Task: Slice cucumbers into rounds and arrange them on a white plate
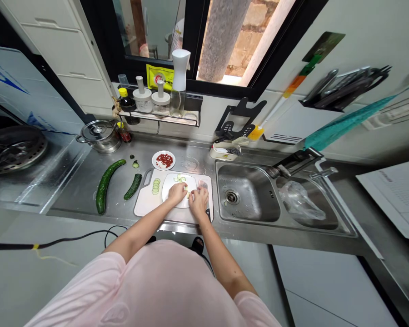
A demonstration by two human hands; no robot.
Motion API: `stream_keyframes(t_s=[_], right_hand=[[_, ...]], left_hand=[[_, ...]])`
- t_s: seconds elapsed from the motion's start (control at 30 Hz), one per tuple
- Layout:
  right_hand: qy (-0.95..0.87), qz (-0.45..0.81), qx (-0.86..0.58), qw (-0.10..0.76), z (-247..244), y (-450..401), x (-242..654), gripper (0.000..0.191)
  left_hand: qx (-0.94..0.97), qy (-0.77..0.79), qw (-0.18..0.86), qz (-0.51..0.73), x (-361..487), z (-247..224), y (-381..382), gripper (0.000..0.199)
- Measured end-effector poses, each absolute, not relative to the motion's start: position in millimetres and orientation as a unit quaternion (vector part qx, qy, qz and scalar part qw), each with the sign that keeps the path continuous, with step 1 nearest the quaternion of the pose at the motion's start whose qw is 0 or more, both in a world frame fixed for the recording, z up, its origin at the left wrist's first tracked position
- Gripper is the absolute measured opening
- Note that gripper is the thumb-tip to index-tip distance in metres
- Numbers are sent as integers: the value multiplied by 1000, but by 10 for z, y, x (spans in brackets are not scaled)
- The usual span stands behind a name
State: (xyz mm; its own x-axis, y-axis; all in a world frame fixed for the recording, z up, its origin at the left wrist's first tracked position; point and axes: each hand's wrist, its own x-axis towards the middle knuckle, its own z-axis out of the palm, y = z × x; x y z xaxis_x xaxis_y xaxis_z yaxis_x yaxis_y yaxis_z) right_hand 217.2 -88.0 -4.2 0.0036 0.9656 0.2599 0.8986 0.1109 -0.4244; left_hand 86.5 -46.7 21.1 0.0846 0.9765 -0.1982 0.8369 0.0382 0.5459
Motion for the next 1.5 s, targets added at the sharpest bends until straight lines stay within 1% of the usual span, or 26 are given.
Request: stream_keyframes(t_s=[0.27, 0.77, 1.03, 1.5], right_hand=[[-721, 63, -644, 248, -89, -913, 2188, 18], [-706, 70, -664, 238, -112, -833, 2206, 19], [-701, 77, -663, 250, -86, -833, 2210, 20], [-706, 81, -661, 243, -105, -819, 2244, 21]], left_hand=[[694, 661, 259, 122, 848, 163, -472, 26], [698, 655, 262, 121, 903, 194, -356, 27], [687, 661, 277, 122, 922, 244, -363, 26], [697, 655, 256, 138, 932, 173, -357, 24]])
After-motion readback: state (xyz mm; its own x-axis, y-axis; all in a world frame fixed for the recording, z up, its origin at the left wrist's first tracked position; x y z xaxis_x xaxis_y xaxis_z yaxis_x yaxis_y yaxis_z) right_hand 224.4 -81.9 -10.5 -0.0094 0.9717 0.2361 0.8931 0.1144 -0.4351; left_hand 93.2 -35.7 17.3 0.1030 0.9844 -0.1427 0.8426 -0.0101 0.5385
